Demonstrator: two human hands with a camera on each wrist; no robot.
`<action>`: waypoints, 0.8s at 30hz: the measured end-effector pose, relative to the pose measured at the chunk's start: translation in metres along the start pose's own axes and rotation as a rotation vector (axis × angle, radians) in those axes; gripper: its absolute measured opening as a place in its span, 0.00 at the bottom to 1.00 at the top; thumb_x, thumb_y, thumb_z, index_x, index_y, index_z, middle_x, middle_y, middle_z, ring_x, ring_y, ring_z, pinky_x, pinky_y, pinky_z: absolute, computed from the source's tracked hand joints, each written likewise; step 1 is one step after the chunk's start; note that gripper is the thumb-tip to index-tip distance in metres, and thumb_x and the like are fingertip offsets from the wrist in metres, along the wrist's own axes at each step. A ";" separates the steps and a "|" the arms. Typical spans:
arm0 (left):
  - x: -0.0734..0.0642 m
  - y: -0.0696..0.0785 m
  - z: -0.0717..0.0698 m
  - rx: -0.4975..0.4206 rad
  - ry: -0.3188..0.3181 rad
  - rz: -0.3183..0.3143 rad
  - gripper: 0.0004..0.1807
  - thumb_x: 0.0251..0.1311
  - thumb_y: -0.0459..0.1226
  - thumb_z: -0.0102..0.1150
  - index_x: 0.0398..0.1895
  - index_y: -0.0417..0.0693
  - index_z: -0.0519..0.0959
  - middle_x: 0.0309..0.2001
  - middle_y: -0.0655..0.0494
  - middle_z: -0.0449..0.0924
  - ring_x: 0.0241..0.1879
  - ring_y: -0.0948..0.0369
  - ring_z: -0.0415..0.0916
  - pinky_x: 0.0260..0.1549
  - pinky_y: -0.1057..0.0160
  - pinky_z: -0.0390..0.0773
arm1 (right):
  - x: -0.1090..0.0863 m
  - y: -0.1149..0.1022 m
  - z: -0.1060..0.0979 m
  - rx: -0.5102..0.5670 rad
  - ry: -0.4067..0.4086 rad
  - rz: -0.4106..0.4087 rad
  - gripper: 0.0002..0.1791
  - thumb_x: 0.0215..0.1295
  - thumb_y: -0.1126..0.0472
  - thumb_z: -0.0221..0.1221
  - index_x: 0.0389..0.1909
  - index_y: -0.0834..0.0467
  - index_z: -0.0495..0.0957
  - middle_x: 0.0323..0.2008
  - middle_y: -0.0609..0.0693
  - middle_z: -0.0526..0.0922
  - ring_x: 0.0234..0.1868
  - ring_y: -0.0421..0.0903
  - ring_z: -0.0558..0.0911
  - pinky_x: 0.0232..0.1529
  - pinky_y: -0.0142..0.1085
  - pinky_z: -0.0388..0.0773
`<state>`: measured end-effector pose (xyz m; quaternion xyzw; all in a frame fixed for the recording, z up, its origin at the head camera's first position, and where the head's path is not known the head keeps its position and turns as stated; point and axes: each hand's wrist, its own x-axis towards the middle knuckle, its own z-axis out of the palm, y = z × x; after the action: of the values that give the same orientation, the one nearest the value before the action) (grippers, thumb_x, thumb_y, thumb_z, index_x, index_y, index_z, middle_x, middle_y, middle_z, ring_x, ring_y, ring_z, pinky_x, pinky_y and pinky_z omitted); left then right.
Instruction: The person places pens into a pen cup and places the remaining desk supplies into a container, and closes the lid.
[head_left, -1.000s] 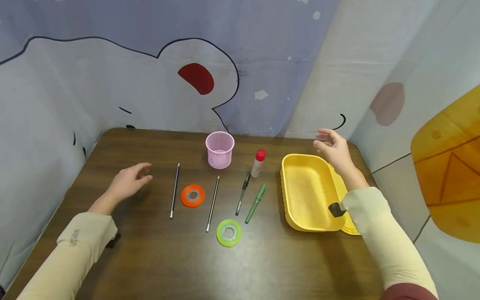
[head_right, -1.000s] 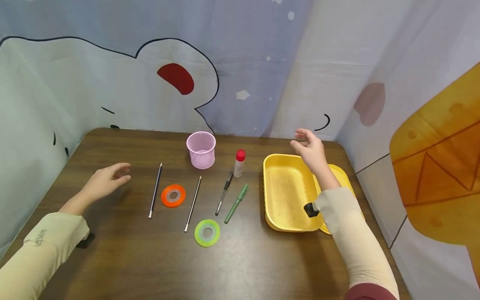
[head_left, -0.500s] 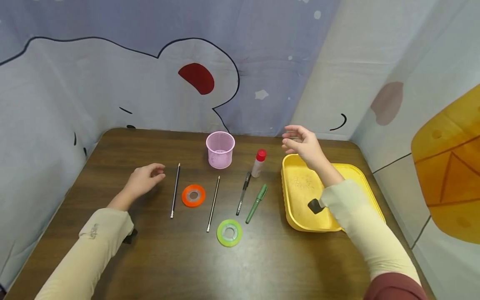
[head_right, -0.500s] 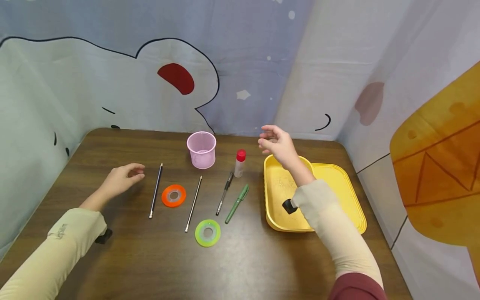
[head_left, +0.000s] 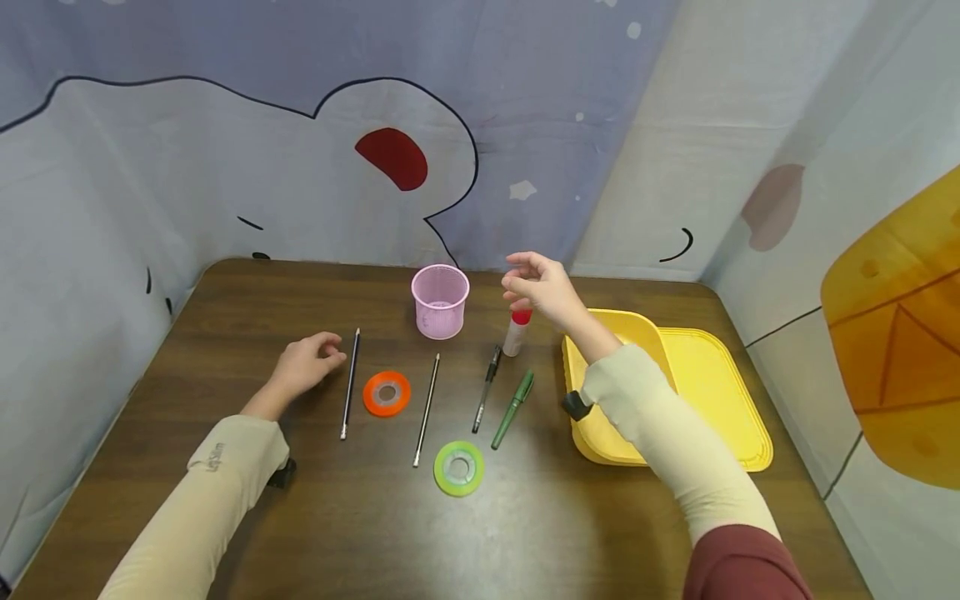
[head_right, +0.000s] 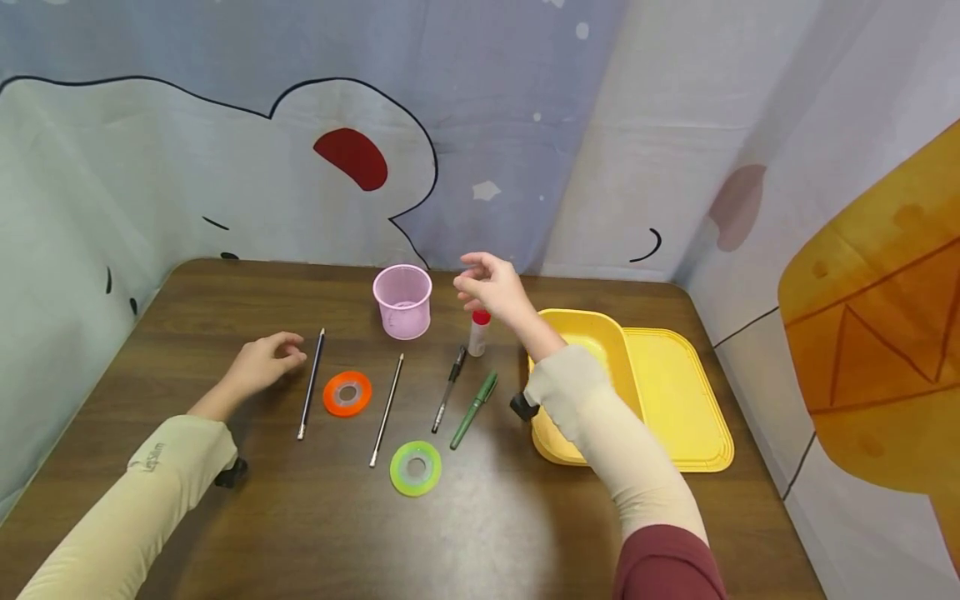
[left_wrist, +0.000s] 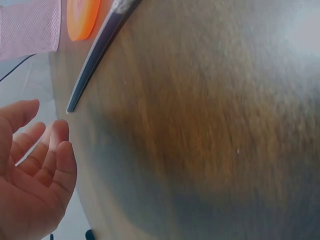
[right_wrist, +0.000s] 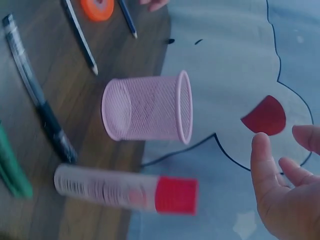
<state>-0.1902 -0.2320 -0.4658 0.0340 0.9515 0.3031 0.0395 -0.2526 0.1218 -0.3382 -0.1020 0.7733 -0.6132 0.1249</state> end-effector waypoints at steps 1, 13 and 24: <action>0.000 0.000 0.001 -0.002 0.000 -0.005 0.20 0.58 0.40 0.51 0.50 0.37 0.70 0.39 0.43 0.77 0.39 0.49 0.72 0.40 0.50 0.68 | 0.003 0.001 0.004 0.008 0.003 0.012 0.22 0.58 0.67 0.53 0.55 0.65 0.65 0.33 0.49 0.73 0.30 0.46 0.80 0.32 0.37 0.79; 0.002 0.003 0.009 -0.027 -0.025 -0.057 0.24 0.57 0.42 0.51 0.53 0.37 0.68 0.38 0.43 0.77 0.34 0.53 0.71 0.33 0.57 0.68 | 0.032 0.023 0.043 0.136 0.039 0.144 0.26 0.56 0.70 0.54 0.57 0.62 0.64 0.33 0.51 0.74 0.22 0.42 0.78 0.26 0.33 0.79; 0.001 0.004 0.015 -0.022 -0.027 -0.084 0.24 0.56 0.42 0.53 0.52 0.36 0.69 0.35 0.44 0.78 0.31 0.55 0.72 0.32 0.58 0.69 | 0.042 0.044 0.064 0.158 0.089 0.250 0.30 0.58 0.70 0.51 0.62 0.62 0.55 0.48 0.66 0.71 0.21 0.43 0.76 0.27 0.36 0.79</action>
<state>-0.1896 -0.2204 -0.4756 -0.0025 0.9481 0.3112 0.0653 -0.2728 0.0599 -0.3973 0.0328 0.7342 -0.6556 0.1735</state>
